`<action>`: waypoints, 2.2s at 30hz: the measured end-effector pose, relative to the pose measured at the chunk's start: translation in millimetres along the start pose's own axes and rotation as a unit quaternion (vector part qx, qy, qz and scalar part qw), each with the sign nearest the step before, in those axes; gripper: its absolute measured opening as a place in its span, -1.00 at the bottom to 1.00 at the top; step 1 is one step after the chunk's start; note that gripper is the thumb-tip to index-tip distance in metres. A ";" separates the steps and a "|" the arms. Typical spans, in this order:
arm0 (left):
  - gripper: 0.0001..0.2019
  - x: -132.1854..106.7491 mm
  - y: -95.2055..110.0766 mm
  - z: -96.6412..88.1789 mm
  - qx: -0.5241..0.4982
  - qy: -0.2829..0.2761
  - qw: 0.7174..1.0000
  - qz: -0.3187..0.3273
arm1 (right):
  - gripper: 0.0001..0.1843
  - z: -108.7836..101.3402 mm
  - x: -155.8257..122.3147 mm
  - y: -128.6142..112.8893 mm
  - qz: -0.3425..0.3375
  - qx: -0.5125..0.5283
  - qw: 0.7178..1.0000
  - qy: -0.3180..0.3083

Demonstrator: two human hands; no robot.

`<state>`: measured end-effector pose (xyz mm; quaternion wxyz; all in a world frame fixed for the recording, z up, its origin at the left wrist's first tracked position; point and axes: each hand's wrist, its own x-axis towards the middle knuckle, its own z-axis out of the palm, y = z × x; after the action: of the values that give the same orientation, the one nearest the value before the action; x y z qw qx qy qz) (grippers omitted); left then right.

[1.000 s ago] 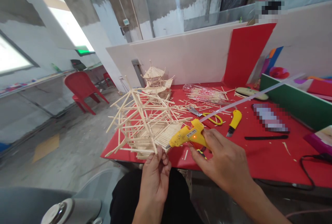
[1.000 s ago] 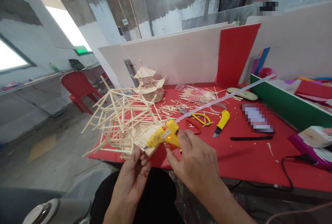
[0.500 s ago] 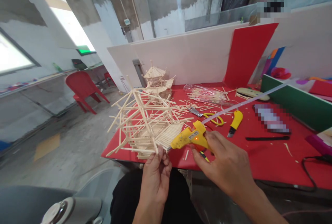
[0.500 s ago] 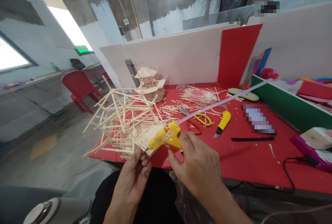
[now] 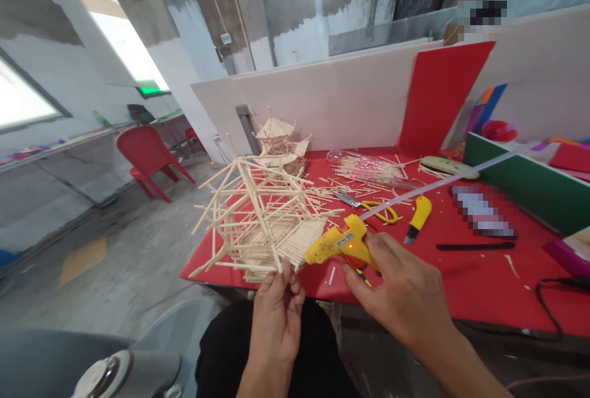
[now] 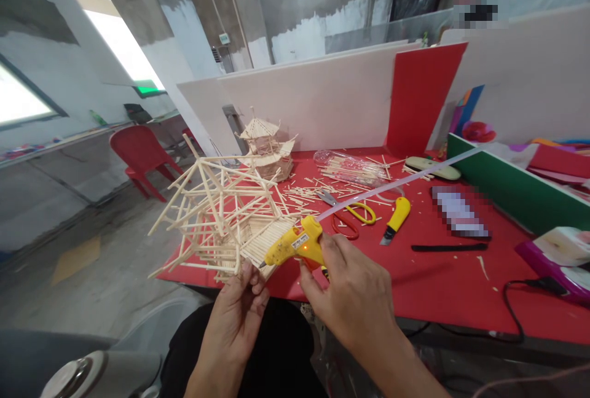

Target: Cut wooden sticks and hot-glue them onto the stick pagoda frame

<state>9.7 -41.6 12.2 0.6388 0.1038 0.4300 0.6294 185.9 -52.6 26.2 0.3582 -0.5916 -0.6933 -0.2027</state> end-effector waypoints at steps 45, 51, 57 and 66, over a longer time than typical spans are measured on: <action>-0.68 -6.9 4.8 6.0 0.016 0.016 0.999 0.024 | -0.60 -0.5 0.8 -2.4 -0.003 0.008 1.000 -0.012; -0.69 -5.8 6.5 6.2 0.004 0.017 1.000 0.024 | -0.58 -0.3 0.1 -2.1 -0.002 0.014 1.000 -0.020; -0.69 -4.3 9.4 7.0 0.035 0.027 0.999 0.032 | -0.58 0.7 -0.7 -2.7 0.002 0.013 1.000 -0.016; -0.67 -4.8 13.2 5.9 0.048 0.014 0.998 0.026 | -0.58 3.2 -2.9 -0.9 -0.006 0.007 1.000 -0.007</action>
<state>5.1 -41.0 26.7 0.6104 0.1373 0.4657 0.6258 184.3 -52.5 22.0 0.3563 -0.5862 -0.7008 -0.1954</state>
